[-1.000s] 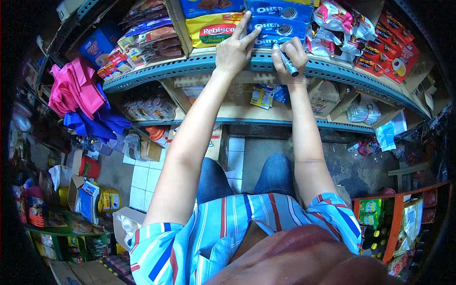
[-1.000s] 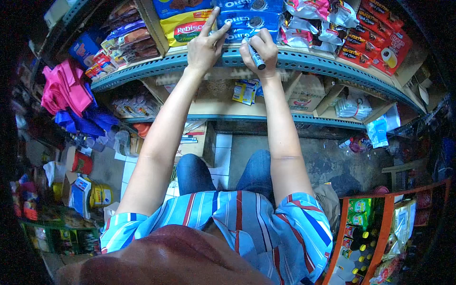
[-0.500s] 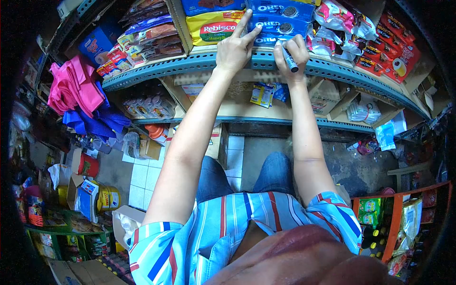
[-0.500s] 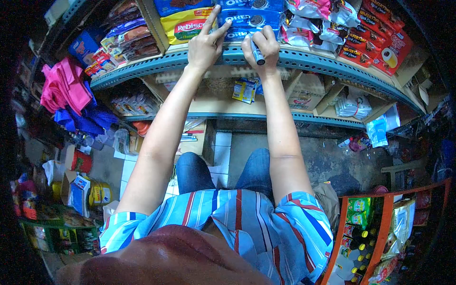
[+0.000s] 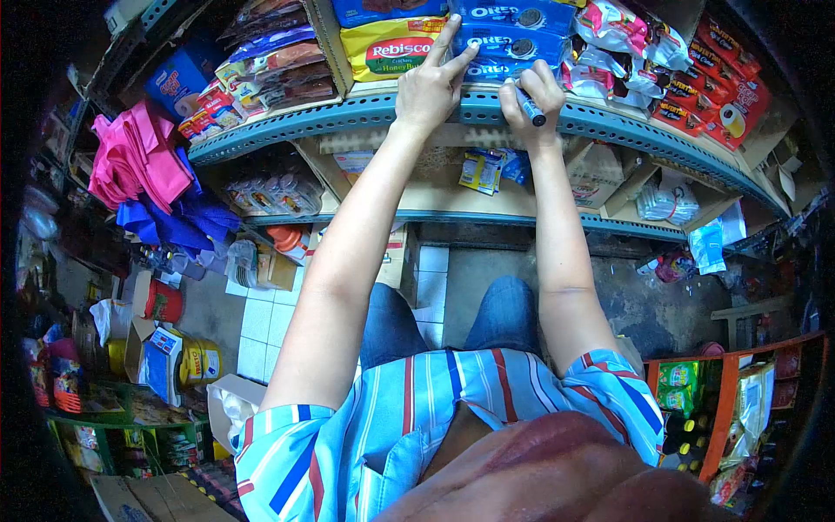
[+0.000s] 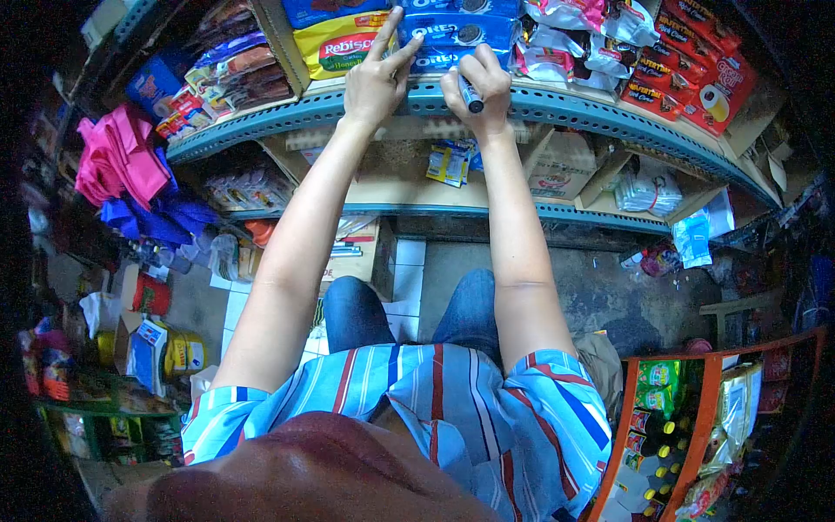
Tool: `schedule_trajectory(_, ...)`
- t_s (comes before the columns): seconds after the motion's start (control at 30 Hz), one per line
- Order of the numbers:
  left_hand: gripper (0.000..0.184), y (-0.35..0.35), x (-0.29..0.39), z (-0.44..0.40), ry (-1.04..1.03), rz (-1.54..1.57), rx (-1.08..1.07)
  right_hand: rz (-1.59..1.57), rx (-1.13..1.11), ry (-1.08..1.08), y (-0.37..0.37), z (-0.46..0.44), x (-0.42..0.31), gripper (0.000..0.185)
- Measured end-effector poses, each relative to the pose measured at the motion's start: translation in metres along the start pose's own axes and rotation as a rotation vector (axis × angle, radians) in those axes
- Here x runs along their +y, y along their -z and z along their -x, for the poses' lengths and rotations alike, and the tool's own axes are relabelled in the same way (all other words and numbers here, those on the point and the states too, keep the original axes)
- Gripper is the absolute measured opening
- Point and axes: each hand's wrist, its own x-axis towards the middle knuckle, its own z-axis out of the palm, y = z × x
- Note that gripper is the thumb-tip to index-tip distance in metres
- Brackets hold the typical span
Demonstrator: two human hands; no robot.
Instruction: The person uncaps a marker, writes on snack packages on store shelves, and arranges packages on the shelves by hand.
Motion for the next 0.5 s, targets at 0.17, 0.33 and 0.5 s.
schedule_trajectory(0.17, 0.046, 0.001, 0.001, 0.000, 0.006, -0.014, -0.027, -0.054, 0.016, -0.061, 0.002, -0.004, -0.007, 0.017)
schedule_trajectory(0.33, 0.051, -0.001, -0.005, 0.007, -0.132, 0.030, 0.091, -0.029, 0.027, -0.044, 0.000, -0.004, -0.007, 0.017)
schedule_trajectory(0.5, 0.046, 0.005, -0.003, 0.011, -0.351, -0.029, -0.143, -0.076, 0.147, -0.004, 0.000, -0.001, -0.002, 0.017)
